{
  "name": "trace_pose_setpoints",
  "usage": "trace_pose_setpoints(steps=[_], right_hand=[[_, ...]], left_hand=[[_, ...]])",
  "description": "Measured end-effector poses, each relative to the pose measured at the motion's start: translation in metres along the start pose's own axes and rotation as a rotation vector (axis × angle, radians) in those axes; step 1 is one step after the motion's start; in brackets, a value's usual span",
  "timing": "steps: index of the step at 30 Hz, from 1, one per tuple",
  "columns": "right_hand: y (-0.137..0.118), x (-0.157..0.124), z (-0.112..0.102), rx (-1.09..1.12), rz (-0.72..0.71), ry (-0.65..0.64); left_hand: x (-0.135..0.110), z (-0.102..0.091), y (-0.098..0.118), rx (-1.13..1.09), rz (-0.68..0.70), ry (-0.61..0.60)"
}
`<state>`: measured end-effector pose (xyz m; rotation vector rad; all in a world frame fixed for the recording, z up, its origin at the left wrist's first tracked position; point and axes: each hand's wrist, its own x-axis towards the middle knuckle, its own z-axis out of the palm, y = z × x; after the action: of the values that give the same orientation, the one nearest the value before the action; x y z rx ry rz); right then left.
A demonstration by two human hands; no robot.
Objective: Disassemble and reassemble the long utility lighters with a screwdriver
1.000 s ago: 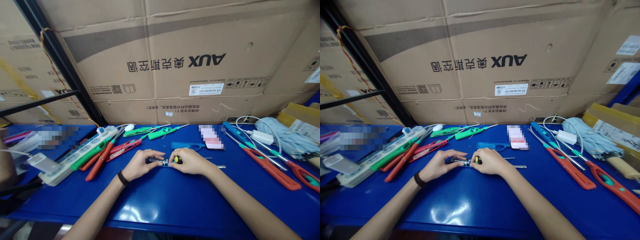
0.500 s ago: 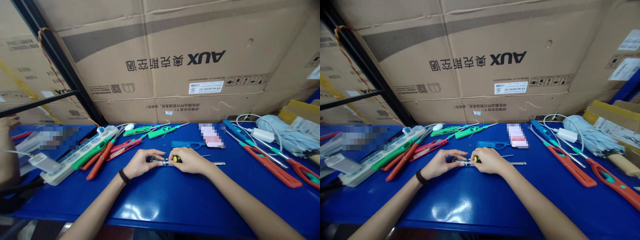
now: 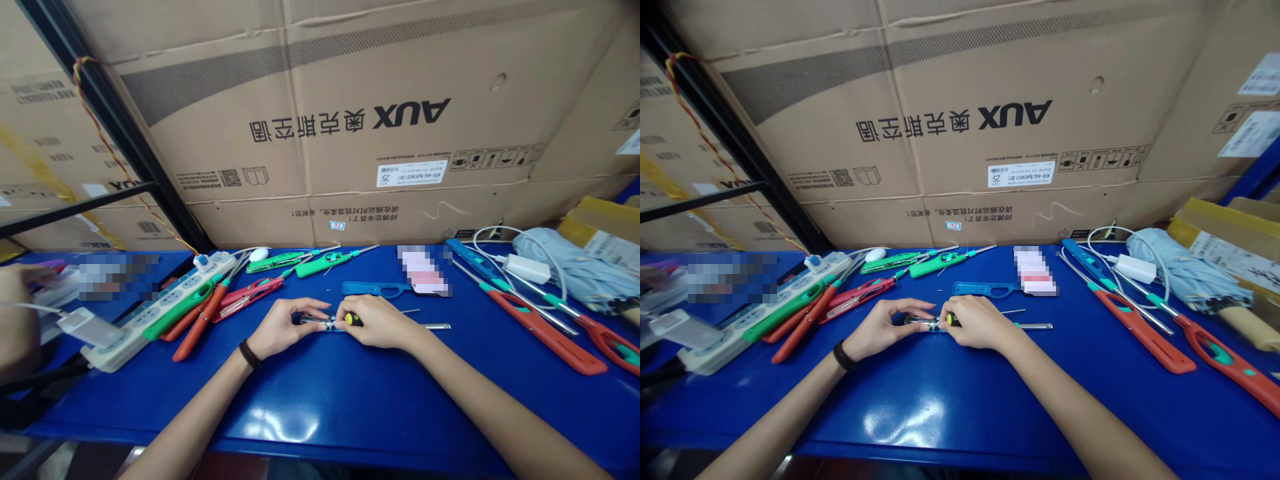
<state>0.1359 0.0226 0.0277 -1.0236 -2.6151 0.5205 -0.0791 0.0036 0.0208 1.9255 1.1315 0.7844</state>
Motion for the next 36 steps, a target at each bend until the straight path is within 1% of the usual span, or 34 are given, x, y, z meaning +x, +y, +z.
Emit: trace_pose_setpoints(steps=[8, 19, 24, 29, 36], right_hand=[[0.0005, 0.0013, 0.0010, -0.021, -0.006, -0.008], [-0.0029, 0.0012, -0.0013, -0.066, -0.007, -0.021], [-0.0038, 0.0018, -0.0001, -0.084, -0.013, -0.014], [-0.0068, 0.0021, -0.0010, -0.088, 0.022, 0.012], [-0.0016, -0.0031, -0.0081, -0.024, 0.041, 0.010]], left_hand=[[0.0009, 0.0007, -0.0014, -0.002, 0.016, -0.001], [-0.0010, 0.0038, -0.0028, -0.047, -0.010, 0.009], [-0.0019, 0.0039, -0.0051, -0.053, 0.011, 0.016], [-0.0030, 0.0003, -0.0068, 0.007, 0.056, 0.023], [-0.0044, -0.0053, -0.0039, 0.205, 0.136, 0.025]])
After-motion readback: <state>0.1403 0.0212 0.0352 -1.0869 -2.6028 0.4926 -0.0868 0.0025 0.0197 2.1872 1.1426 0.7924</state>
